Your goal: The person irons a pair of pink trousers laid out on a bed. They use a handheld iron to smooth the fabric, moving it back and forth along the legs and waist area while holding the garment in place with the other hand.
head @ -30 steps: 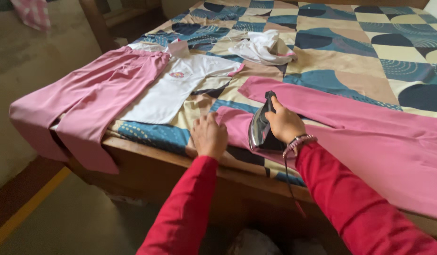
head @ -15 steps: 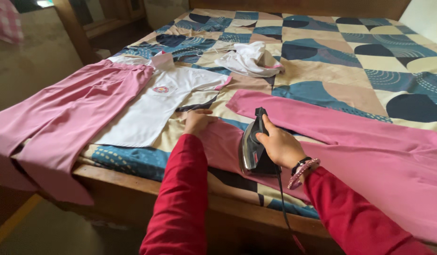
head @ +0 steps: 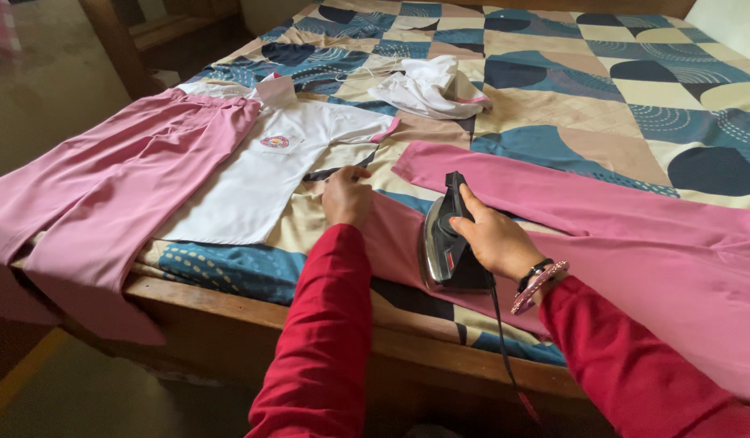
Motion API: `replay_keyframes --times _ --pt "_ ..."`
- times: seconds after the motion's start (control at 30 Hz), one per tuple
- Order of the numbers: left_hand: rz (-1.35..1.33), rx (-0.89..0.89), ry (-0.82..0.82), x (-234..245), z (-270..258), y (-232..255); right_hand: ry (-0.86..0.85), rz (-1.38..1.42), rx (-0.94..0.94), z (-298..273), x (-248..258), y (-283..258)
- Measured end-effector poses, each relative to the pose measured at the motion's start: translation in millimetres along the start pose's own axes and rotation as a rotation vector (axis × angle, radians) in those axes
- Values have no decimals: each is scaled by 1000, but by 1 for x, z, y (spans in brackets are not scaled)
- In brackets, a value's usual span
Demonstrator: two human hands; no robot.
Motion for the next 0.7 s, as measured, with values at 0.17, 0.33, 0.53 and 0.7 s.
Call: replay_keyframes --times 0.17,0.33,0.53,0.7 --pt "300 -51 62 -8 5 -8 28 395 59 15 3 17" --pt "116 152 147 21 8 4 2 464 52 20 -3 21" --pt "65 239 79 29 9 8 -136 667 151 50 -30 12" --pt "216 193 -171 -3 12 -14 -144 696 138 51 -22 45"
Point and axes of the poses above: each hand's wrist, its own z-axis towards the middle knuckle, its own x-axis out of the back of the hand, y = z × x, the point moved 3 cm from there along z, towards the middle knuckle, and after that the axes turned 2 degrees about x, right-handed, at the moved point
